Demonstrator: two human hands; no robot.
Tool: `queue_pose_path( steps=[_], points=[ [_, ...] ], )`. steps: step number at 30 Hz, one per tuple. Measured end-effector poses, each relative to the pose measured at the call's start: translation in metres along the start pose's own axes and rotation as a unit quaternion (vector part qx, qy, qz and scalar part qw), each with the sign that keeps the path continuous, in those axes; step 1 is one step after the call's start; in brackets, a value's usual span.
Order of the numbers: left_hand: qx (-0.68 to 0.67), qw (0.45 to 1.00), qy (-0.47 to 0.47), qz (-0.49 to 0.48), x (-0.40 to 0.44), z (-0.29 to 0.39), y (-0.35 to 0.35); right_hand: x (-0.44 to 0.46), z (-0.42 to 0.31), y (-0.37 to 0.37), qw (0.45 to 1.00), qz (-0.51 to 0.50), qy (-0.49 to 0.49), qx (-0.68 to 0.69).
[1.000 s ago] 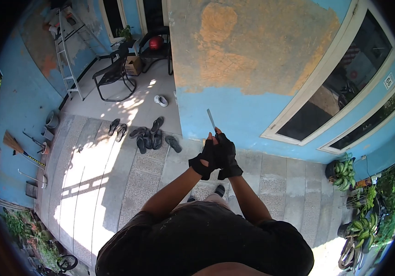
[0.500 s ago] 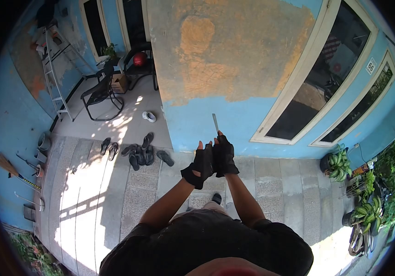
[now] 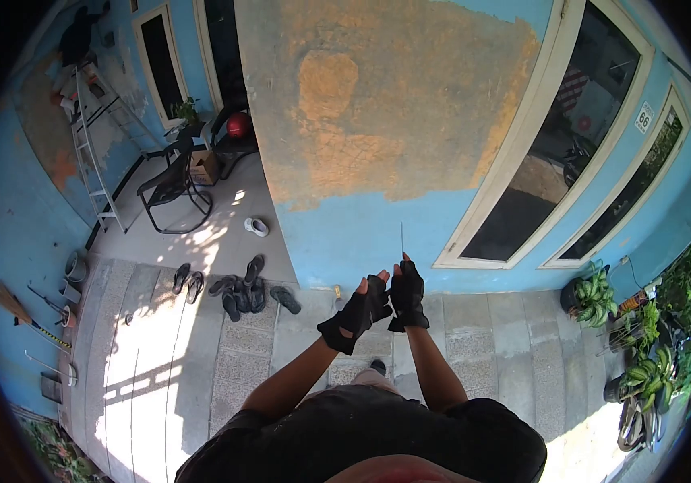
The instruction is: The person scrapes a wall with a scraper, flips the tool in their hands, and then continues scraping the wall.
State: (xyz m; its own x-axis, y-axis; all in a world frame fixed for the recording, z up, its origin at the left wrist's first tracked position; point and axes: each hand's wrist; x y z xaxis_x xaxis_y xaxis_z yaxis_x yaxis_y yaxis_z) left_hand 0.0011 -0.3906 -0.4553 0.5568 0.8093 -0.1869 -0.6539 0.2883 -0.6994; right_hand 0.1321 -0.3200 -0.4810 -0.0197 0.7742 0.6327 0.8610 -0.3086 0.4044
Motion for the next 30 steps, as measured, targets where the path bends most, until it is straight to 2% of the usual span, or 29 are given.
queue_pose_path(
  steps=[1, 2, 7, 13, 17, 20, 22, 26, 28, 30],
  points=[
    [0.034, 0.999, 0.006, 0.004, 0.007, 0.001, 0.006, 0.002, 0.005, 0.008, 1.000, -0.003, 0.025, -0.014],
    [0.036, 0.999, 0.005, 0.004, 0.014, 0.000, 0.011, 0.003, 0.008, 0.006, 0.997, 0.055, -0.029, 0.037],
    [0.069, 0.997, 0.023, 0.028, 0.061, 0.009, 0.012, 0.029, 0.017, 0.030, 0.990, 0.065, -0.118, 0.036],
    [0.062, 0.998, 0.018, 0.017, 0.123, 0.026, 0.001, 0.079, 0.050, 0.050, 0.986, 0.043, -0.079, 0.143],
    [0.013, 1.000, -0.005, 0.024, 0.157, 0.029, -0.001, 0.106, 0.071, 0.058, 0.992, 0.006, -0.060, 0.110],
    [-0.011, 0.999, -0.016, 0.035, 0.166, 0.033, 0.001, 0.120, 0.077, 0.055, 0.986, -0.027, -0.056, 0.156],
    [-0.038, 0.999, -0.024, 0.006, 0.176, 0.036, 0.015, 0.132, 0.064, 0.055, 0.970, -0.068, -0.108, 0.207],
    [-0.033, 0.998, -0.054, 0.001, 0.192, 0.059, 0.028, 0.140, 0.081, 0.026, 0.951, -0.095, -0.095, 0.279],
    [-0.051, 0.996, -0.071, 0.035, 0.191, 0.082, 0.010, 0.152, 0.069, 0.023, 0.937, -0.096, -0.107, 0.318],
    [-0.042, 0.995, -0.085, 0.030, 0.207, 0.100, 0.021, 0.167, 0.057, 0.026, 0.923, -0.094, -0.116, 0.355]
  ],
)
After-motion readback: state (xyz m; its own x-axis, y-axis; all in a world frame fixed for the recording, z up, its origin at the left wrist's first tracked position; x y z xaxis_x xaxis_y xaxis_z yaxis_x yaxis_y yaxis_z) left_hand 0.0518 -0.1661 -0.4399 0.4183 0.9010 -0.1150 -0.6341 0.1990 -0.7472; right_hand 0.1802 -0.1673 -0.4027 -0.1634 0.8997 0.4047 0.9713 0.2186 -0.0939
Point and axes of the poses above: each hand's wrist, its own x-axis towards the middle knuckle, its own y-axis out of the back of the hand, z = x × y, and after that the axes turned 15 degrees about y, right-handed
